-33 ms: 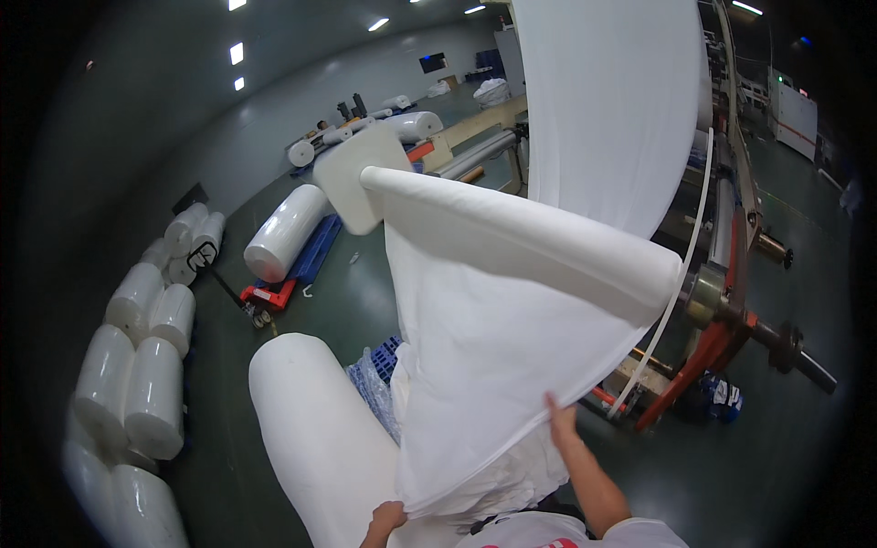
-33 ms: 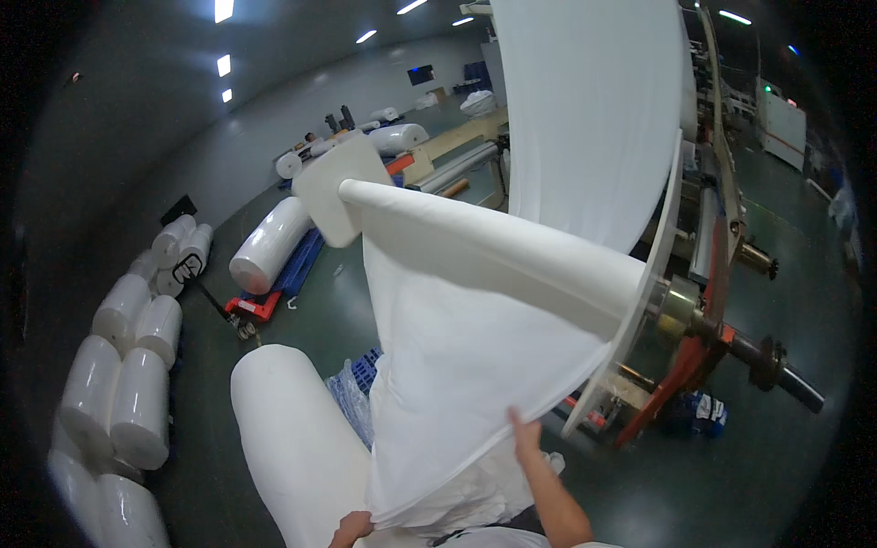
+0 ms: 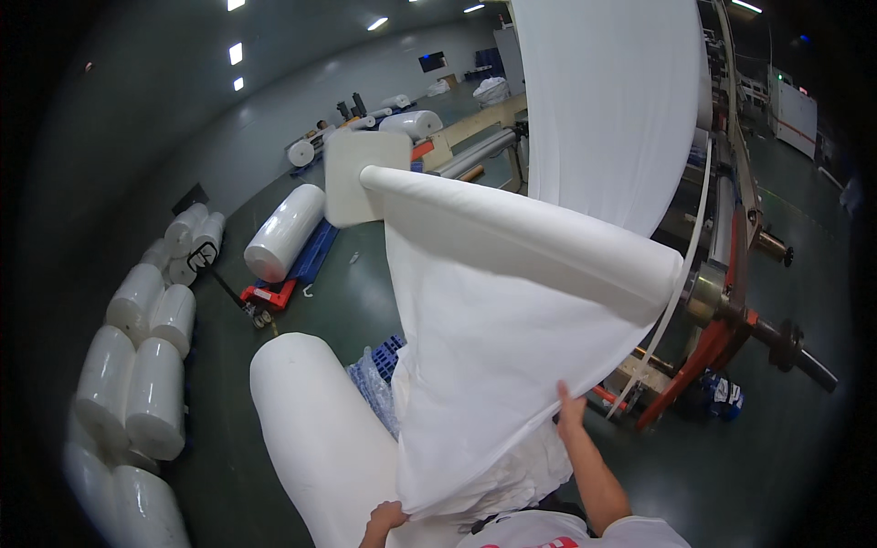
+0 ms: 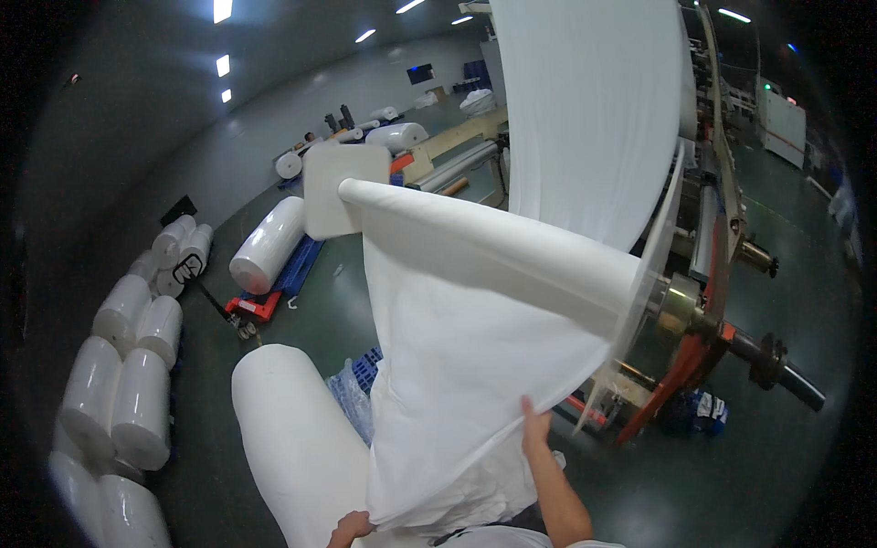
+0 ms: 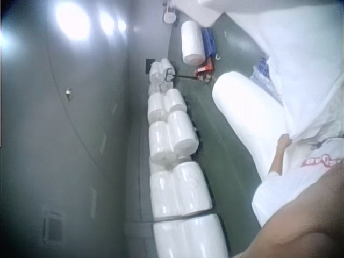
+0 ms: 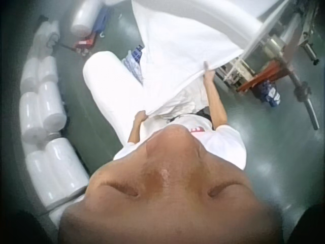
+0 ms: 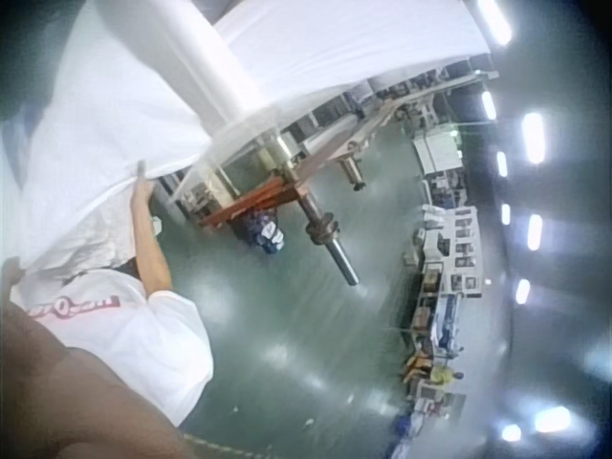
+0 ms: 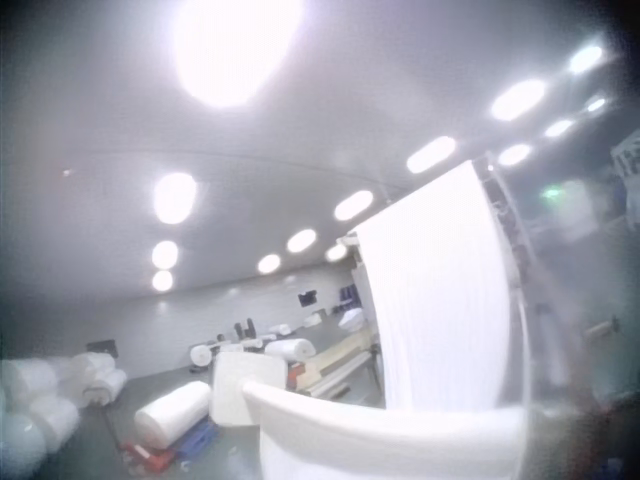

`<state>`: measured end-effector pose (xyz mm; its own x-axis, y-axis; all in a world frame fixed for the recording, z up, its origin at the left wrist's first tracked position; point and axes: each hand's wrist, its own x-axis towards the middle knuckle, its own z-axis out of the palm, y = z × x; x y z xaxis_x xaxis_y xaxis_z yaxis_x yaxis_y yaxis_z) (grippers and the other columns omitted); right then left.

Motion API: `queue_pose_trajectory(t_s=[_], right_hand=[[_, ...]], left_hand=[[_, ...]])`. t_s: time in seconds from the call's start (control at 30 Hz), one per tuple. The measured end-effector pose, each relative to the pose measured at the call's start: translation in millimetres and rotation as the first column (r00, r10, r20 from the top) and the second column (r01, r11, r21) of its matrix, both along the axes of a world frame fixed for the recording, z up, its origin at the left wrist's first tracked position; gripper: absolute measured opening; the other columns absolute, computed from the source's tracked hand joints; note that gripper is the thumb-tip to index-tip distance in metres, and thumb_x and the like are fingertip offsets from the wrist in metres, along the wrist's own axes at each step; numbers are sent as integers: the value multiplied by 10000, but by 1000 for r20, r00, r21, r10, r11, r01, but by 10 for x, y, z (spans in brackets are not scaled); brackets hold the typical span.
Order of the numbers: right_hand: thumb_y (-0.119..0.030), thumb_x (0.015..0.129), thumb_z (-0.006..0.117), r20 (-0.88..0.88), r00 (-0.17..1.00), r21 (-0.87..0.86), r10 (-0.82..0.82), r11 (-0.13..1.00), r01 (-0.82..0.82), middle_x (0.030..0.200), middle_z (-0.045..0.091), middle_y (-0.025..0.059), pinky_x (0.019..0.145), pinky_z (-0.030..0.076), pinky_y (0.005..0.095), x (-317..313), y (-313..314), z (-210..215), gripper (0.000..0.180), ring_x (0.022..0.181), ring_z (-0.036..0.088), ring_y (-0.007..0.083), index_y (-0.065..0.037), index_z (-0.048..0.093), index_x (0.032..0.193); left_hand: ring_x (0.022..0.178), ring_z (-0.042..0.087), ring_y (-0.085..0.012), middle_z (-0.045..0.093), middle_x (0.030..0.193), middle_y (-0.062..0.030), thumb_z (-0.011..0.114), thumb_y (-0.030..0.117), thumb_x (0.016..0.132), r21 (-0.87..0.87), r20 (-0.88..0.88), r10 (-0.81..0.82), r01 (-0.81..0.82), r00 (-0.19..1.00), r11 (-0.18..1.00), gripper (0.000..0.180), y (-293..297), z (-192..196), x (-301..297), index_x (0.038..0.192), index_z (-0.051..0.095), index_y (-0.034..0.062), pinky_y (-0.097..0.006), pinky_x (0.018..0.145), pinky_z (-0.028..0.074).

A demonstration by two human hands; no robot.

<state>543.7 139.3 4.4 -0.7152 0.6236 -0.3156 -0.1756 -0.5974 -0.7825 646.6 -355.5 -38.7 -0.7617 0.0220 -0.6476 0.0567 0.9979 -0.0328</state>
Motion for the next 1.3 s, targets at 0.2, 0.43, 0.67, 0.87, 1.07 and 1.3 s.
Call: queue_pose_trajectory(t_s=[0.2, 0.43, 0.67, 0.87, 1.07, 1.3], right_hand=[[-291, 898, 553, 605, 678, 578, 418, 355, -735, 1242, 535, 236, 963, 402, 416, 157, -931, -360, 508, 1122, 507, 418, 34, 452, 1274], [-367, 851, 631, 347, 231, 811, 909, -168, -560, 1173, 572, 198, 932, 425, 401, 766, -1773, -811, 561, 1069, 550, 330, 36, 493, 1216], [-218, 796, 725, 259, 906, 131, 335, 917, -376, 1099, 616, 142, 844, 481, 345, 218, -220, 31, 499, 977, 596, 222, 50, 538, 1173], [-264, 844, 659, 468, 814, 482, 344, 673, -561, 1060, 632, 201, 848, 462, 394, 96, -827, 160, 419, 955, 611, 340, 39, 564, 1117], [-270, 866, 568, 251, 617, 876, 746, 96, -473, 1113, 606, 221, 908, 430, 430, 640, -1763, -790, 386, 1034, 573, 358, 3, 576, 1139], [-335, 734, 776, 369, 712, 648, 598, 383, -658, 1105, 622, 150, 809, 491, 395, 400, -713, -467, 608, 913, 615, 262, 16, 556, 1179]], left_hand=[[1079, 532, -366, 564, 1146, -234, 719, 481, 713, 433, -625, 94, 244, 775, 868, 701, 996, 820, -478, 1158, 533, -28, -430, 932, 427], [987, 584, -366, 623, 1012, -200, 624, 275, 798, 311, -511, -259, 457, 820, 833, 293, 2350, 1148, -807, 954, 628, 28, -440, 857, 470], [1030, 584, -365, 611, 1050, -220, 520, 250, 800, 31, -97, -5, 8, 995, 999, 325, 324, 101, -175, 1041, 610, 52, -468, 861, 481], [1159, 472, -375, 490, 1219, -247, 640, 233, 768, 476, -461, 285, -37, 841, 879, 531, 393, 505, -188, 1199, 476, -29, -426, 991, 389], [1052, 544, -361, 579, 1109, -192, 680, 309, 749, 449, -707, -121, 574, 697, 685, 394, 2483, 1503, -639, 996, 573, 22, -437, 882, 449], [911, 620, -360, 653, 929, -160, 523, 191, 775, 51, -283, -161, 183, 945, 982, 203, 698, 97, -328, 901, 645, 90, -470, 783, 505]])
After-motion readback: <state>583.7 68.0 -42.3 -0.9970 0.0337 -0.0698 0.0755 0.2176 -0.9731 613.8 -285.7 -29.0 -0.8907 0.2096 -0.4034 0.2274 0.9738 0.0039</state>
